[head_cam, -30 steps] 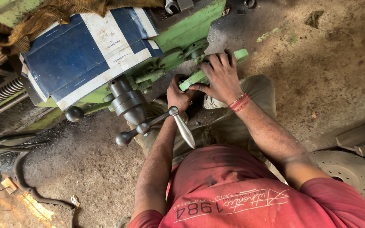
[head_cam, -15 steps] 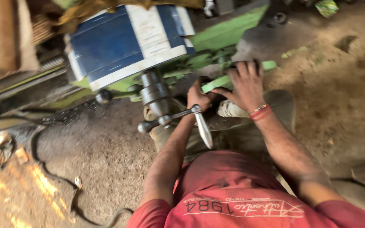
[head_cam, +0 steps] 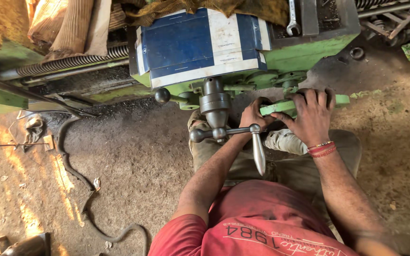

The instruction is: The person operates a metal lathe by turning a green handwheel with both hands to adjust the machine. The person repeatedly rotates the wheel and repositions hands while the lathe runs, with metal shavings visible on the floor.

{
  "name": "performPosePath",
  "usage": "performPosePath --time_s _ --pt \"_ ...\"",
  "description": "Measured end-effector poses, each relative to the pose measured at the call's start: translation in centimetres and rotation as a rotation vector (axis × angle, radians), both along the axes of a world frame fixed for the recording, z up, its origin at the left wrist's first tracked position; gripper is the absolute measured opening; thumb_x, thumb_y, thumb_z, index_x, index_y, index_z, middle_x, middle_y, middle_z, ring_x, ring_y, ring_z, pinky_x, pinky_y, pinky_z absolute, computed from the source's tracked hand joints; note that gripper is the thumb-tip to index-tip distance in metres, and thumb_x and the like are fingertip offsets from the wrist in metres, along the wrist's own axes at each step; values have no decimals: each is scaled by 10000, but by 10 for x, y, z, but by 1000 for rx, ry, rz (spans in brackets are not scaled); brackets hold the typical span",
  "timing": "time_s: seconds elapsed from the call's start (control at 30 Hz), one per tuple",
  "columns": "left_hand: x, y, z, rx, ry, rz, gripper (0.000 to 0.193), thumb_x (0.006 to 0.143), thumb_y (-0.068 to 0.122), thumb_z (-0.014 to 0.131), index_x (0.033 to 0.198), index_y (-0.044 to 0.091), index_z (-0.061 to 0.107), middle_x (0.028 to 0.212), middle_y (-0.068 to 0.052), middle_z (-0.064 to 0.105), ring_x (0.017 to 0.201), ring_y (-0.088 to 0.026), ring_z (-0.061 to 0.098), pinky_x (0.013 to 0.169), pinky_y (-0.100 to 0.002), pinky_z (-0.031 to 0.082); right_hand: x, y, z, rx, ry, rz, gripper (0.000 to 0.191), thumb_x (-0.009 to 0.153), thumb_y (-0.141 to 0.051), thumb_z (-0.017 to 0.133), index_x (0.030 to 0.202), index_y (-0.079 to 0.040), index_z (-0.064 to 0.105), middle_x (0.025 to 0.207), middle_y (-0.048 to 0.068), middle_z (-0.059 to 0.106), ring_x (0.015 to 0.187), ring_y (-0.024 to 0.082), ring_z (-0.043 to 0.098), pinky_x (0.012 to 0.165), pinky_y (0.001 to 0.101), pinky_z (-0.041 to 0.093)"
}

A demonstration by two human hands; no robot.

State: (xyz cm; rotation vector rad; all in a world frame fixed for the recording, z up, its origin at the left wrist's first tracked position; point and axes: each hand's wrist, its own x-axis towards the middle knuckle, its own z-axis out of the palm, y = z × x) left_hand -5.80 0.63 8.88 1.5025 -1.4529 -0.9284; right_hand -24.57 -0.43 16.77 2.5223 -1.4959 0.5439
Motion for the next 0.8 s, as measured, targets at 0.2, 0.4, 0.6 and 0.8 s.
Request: performPosePath --time_s 0.2,0.4,0.6,0.8 --pt "0 3 -2 0 43 17 496 731 319 804 1133 59 673 1066 -193 739 1007 -375 741 847 -439 581 0 0 1 5 16 -3 787 892 -820 598 1178 -98 721 1208 99 570 1253 330 471 1191 597 288" --pt "-1 1 -2 -2 64 1 492 727 301 793 1143 61 680 1066 -183 751 1008 -361 745 851 -427 582 2 1 4 -23 5 1 749 879 -795 620 1180 -118 727 1218 97 570 1272 337 471 1194 600 281" --pt "2 3 -2 25 81 5 493 717 307 783 1135 66 678 1032 -178 752 959 -346 756 841 -424 586 4 2 4 10 7 -3 764 884 -797 634 1180 -99 729 1220 93 570 1274 331 477 1218 609 272" --pt "4 2 -7 21 61 -2 540 721 336 799 1169 65 663 1051 -181 749 990 -343 744 850 -425 576 3 1 -5 0 33 -3 791 933 -821 580 1161 -76 720 1198 98 562 1294 328 476 1245 628 248"
